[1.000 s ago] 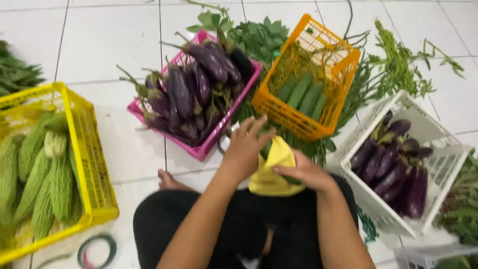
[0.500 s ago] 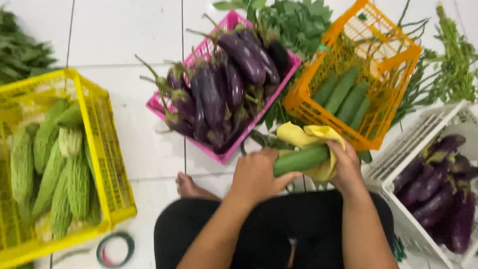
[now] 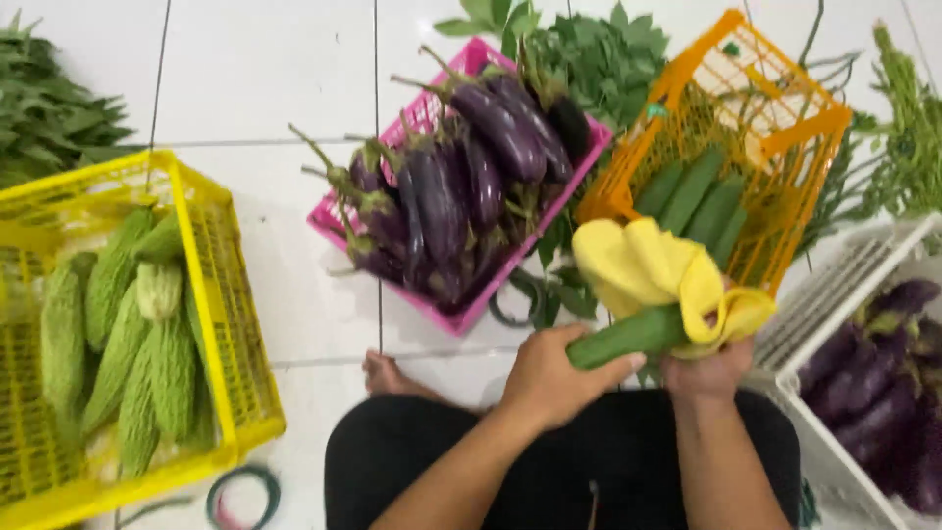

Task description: Cleaning and sorting cucumbers by wiping them with a cloth and placing them into crates.

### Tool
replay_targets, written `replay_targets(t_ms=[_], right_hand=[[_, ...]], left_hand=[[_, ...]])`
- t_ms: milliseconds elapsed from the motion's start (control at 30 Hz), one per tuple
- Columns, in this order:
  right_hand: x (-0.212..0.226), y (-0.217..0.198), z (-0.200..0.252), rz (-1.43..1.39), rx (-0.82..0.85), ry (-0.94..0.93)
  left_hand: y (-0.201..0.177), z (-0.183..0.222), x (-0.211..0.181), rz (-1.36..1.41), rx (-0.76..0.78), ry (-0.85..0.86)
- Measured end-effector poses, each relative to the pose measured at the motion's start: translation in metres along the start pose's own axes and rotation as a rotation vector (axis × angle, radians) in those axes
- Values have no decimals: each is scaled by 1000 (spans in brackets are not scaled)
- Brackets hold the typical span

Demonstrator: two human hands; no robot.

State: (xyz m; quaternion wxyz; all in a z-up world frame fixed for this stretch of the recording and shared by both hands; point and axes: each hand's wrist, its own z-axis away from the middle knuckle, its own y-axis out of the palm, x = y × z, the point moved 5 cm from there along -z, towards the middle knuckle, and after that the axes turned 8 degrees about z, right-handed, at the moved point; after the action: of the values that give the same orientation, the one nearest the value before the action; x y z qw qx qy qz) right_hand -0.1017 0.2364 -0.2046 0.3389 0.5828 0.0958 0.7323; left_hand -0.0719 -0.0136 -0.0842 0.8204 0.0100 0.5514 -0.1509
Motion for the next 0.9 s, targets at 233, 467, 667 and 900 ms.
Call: replay_targets(t_ms=[233,467,667,900], right_hand=[[44,-2,42,73,47,-82],[77,-7,116,91,141,-223],[126,-26,200,510,113,-338],[196,24,301,1124,263,-1101]], left_hand=[[59,59,1,301,-5,269],[130,115,54,703,214,73],[177,193,42,605,276,-67],[157,261,-20,-219,-351,431]])
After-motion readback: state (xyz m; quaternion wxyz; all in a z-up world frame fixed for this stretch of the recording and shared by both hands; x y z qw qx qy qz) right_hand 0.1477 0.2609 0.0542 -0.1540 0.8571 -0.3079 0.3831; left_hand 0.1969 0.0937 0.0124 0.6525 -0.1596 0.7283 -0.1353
